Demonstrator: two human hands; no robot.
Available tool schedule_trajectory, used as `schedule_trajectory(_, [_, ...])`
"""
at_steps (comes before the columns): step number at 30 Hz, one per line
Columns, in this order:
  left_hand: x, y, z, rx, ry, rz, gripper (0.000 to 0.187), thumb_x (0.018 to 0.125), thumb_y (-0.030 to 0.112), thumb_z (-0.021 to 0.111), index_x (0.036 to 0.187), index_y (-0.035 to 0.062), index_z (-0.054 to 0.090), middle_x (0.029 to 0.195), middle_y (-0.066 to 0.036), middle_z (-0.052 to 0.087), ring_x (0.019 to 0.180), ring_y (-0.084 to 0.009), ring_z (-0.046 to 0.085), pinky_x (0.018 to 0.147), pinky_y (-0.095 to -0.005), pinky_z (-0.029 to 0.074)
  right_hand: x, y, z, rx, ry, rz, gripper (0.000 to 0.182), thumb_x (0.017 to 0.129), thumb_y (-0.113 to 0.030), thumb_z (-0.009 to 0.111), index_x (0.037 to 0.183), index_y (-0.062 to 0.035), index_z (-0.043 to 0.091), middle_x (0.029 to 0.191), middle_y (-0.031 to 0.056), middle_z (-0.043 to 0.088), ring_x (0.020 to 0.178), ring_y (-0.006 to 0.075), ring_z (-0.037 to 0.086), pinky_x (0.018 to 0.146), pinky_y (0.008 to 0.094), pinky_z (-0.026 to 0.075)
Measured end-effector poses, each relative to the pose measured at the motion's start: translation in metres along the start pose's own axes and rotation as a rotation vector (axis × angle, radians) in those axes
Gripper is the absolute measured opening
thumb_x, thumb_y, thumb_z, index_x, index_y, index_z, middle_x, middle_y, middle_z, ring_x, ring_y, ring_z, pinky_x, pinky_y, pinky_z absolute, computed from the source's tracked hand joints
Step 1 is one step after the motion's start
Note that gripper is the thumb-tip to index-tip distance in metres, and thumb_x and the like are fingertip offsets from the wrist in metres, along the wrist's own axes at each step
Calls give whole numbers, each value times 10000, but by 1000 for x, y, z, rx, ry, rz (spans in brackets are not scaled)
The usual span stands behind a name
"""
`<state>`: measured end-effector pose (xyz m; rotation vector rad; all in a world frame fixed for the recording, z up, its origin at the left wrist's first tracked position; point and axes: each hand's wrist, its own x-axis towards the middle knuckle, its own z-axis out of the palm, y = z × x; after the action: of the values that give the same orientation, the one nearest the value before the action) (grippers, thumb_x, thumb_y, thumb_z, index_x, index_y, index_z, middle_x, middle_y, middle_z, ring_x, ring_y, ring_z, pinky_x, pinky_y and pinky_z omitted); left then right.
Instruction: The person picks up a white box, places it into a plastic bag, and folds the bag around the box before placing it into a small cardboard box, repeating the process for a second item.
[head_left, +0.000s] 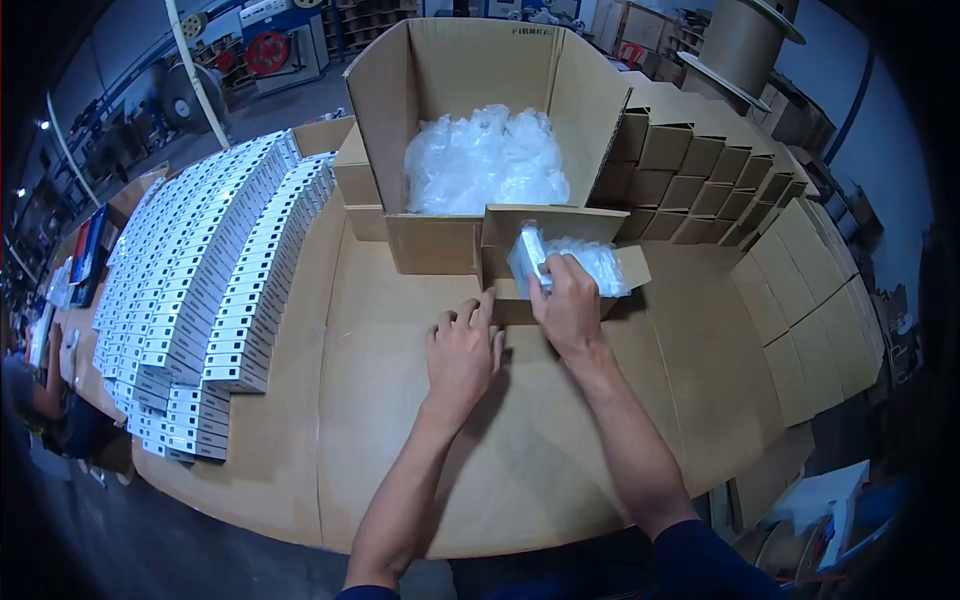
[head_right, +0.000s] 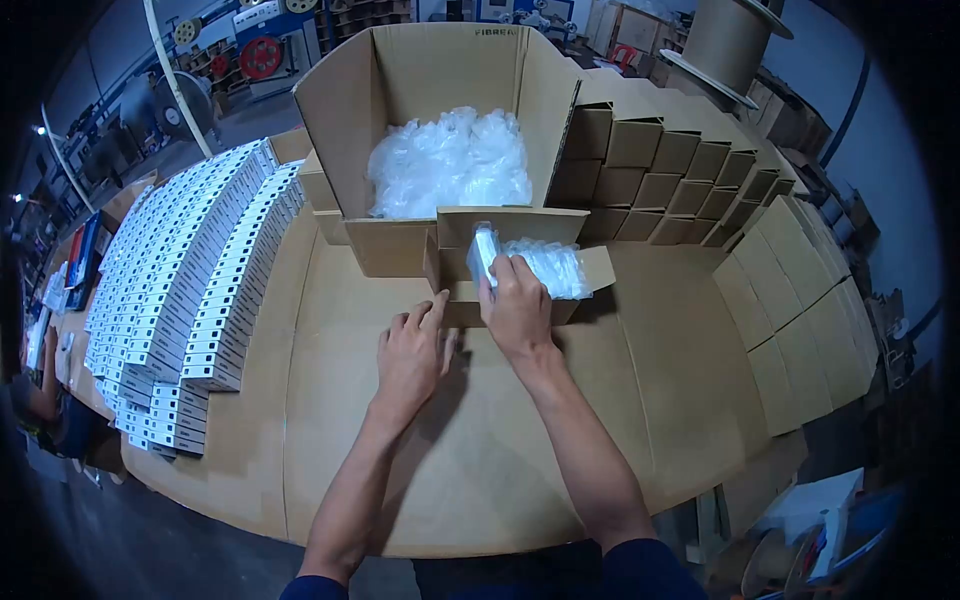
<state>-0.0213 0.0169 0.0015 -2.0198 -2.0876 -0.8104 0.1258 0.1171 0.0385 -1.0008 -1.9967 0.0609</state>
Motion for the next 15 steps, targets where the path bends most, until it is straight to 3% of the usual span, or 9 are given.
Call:
schedule_trajectory(5, [0, -2, 3, 19, 54, 8, 555, 911, 291, 713, 1421, 131, 560, 1220, -97, 667, 985, -305, 664, 822, -453, 533, -5, -4, 17, -154, -107, 172, 138, 855, -73, 724, 922, 17, 643, 959, 203, 645, 810, 443, 692, 689, 526, 557])
schedule_trajectory(8, [-1, -1, 3, -1, 44, -13, 540, 910, 288, 710, 1410, 132, 576, 1213, -94, 671, 980, -304, 668, 811, -457, 533, -5, -12, 22, -241, -117, 263, 123, 867, -90, 717, 906, 13, 664, 987, 197, 641, 808, 438, 698, 682, 544, 554])
schedule_trajectory(10, [-1, 0, 3, -26, 57, -26, 545, 910, 285, 708, 1415, 135, 572, 1212, -95, 673, 985, -304, 669, 804, -459, 534, -7, -16, 24, -271, -138, 324, 132, 879, -127, 712, 896, 3, 700, 1038, 180, 625, 892, 397, 690, 752, 533, 539])
schedule_trajectory(12, [-5, 1, 4, -66, -14, -34, 674, 906, 283, 706, 1519, 156, 458, 1271, -132, 639, 1017, -330, 658, 849, -466, 529, -8, -14, 24, -320, -141, 315, 148, 887, -148, 707, 902, -1, 714, 1066, 169, 612, 950, 368, 677, 797, 514, 528])
schedule_trajectory(15, [-19, 2, -14, -126, -79, -25, 845, 903, 270, 705, 1621, 185, 268, 1350, -173, 580, 1061, -360, 635, 924, -475, 515, -22, -17, 13, -372, -123, 243, 297, 959, -271, 630, 1124, -62, 761, 1455, 201, 500, 1198, 369, 574, 953, 521, 470])
